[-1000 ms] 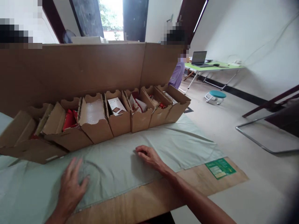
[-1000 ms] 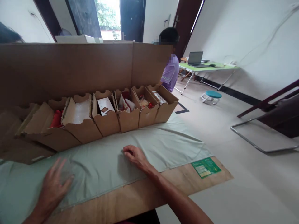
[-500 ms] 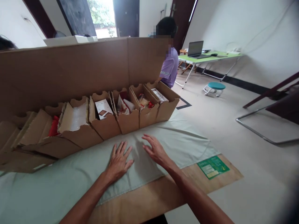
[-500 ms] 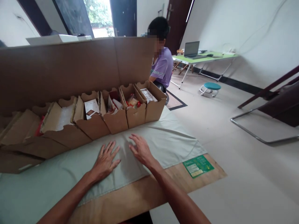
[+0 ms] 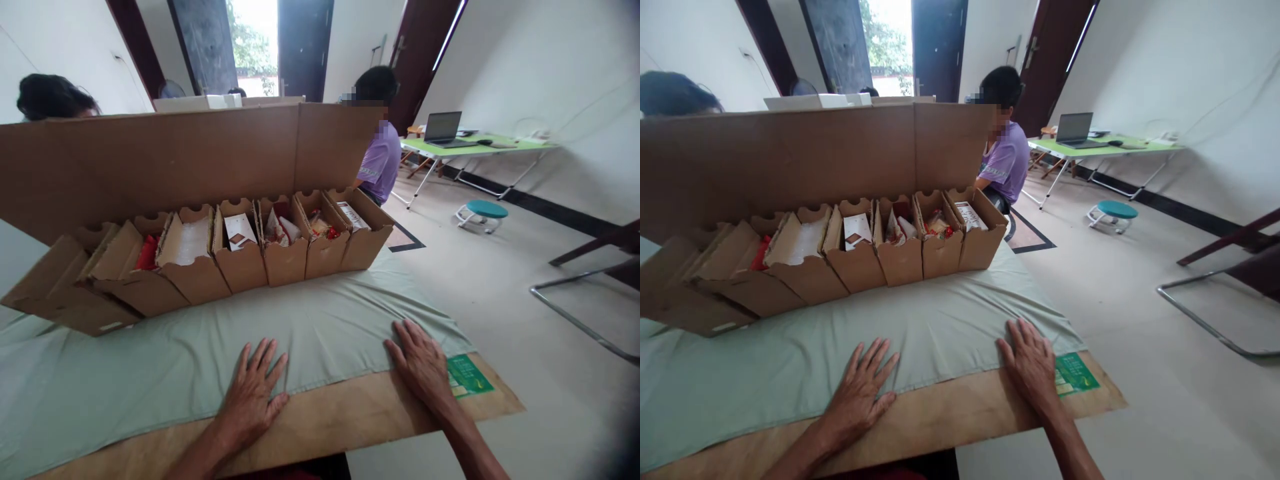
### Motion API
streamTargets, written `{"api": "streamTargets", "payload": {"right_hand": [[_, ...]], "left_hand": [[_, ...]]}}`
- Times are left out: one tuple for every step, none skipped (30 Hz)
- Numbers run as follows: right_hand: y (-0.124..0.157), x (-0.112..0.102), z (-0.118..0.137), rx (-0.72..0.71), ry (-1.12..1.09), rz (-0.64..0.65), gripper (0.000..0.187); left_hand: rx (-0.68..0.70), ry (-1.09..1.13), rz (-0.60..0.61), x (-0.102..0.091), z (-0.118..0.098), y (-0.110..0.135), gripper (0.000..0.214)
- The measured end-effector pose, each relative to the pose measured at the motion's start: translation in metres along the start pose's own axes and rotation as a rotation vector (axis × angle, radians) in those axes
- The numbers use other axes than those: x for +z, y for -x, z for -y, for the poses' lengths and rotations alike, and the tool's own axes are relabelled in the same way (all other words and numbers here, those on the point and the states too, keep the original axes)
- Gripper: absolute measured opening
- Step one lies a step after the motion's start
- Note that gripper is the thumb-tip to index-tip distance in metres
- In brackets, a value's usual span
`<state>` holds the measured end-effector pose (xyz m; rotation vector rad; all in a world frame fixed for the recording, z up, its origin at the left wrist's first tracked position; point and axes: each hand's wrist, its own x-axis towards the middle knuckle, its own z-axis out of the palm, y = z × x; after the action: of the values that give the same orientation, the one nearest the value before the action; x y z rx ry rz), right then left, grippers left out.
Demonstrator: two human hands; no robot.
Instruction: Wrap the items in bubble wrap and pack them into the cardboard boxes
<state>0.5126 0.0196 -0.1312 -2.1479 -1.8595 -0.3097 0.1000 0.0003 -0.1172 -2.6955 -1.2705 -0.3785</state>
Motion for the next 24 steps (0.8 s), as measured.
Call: {"api": "streamTargets", "payload": {"right_hand": [[0.005,-0.002,-0.008,0.018,-0.001,-0.008,0.049],[0.010,-0.004,-0.014,0.033,-0.008,-0.010,0.049],[0.013,-0.005,-0.018,0.046,-0.016,-0.011,0.049],[0.016,-0.006,-0.020,0.055,-0.026,-0.013,0.049],[0.018,-0.006,-0.021,0.061,-0.036,-0.019,0.048],[0.019,-0.006,-0.021,0.065,-0.046,-0.030,0.048],[0.019,-0.005,-0.020,0.073,-0.057,-0.047,0.047],[0.018,-0.004,-0.018,0.087,-0.069,-0.066,0.046],[0.016,-0.003,-0.015,0.102,-0.087,-0.081,0.045],[0.011,-0.004,-0.012,0.112,-0.115,-0.086,0.043],[0.005,-0.007,-0.008,0.109,-0.157,-0.080,0.041],[-0.005,-0.012,-0.002,0.090,-0.209,-0.067,0.040],[-0.018,-0.019,0.004,0.060,-0.268,-0.052,0.040],[-0.035,-0.029,0.012,0.027,-0.333,-0.042,0.041],[-0.054,-0.041,0.020,-0.002,-0.389,-0.041,0.043],[-0.076,-0.055,0.029,-0.006,-0.439,-0.060,0.047],[-0.099,-0.069,0.038,-0.001,-0.484,-0.072,0.051],[-0.124,-0.082,0.046,0.004,-0.496,-0.078,0.054],[-0.148,-0.093,0.052,0.002,-0.485,-0.086,0.059],[-0.170,-0.103,0.058,-0.003,-0.459,-0.084,0.063],[-0.190,-0.109,0.061,-0.006,-0.419,-0.062,0.065],[-0.208,-0.113,0.064,-0.013,-0.377,-0.037,0.063],[-0.222,-0.114,0.066,-0.021,-0.338,-0.009,0.059],[-0.234,-0.112,0.066,-0.030,-0.305,0.014,0.052]], "left_hand": [[-0.003,0.002,0.002,0.000,0.000,0.001,0.065],[-0.005,0.005,0.000,0.000,0.000,0.001,0.064],[-0.009,0.007,-0.003,0.001,0.000,0.001,0.063],[-0.012,0.006,-0.009,0.001,0.000,0.002,0.061],[-0.014,0.002,-0.017,0.002,-0.001,0.003,0.061],[-0.013,-0.006,-0.029,0.002,-0.002,0.005,0.060],[-0.009,-0.015,-0.043,0.001,-0.004,0.008,0.060],[-0.002,-0.026,-0.060,0.000,-0.006,0.012,0.060],[0.006,-0.037,-0.079,0.000,-0.008,0.017,0.060],[0.014,-0.045,-0.096,-0.001,-0.009,0.022,0.060],[0.020,-0.048,-0.114,-0.002,-0.010,0.026,0.060],[0.027,-0.045,-0.131,-0.003,-0.011,0.031,0.060],[0.033,-0.037,-0.146,-0.003,-0.011,0.035,0.058],[0.037,-0.023,-0.157,-0.003,-0.011,0.038,0.056],[0.038,-0.005,-0.163,-0.003,-0.010,0.040,0.053],[0.037,0.014,-0.167,-0.003,-0.009,0.041,0.050],[0.035,0.032,-0.170,-0.003,-0.008,0.041,0.048],[0.034,0.047,-0.173,-0.003,-0.007,0.041,0.046],[0.036,0.058,-0.183,-0.003,-0.006,0.040,0.045],[0.040,0.065,-0.200,-0.002,-0.006,0.038,0.044],[0.048,0.068,-0.222,-0.002,-0.005,0.037,0.043],[0.056,0.068,-0.246,-0.001,-0.004,0.035,0.042],[0.066,0.066,-0.269,0.000,-0.004,0.034,0.041],[0.074,0.063,-0.292,0.001,-0.003,0.033,0.040]]}}
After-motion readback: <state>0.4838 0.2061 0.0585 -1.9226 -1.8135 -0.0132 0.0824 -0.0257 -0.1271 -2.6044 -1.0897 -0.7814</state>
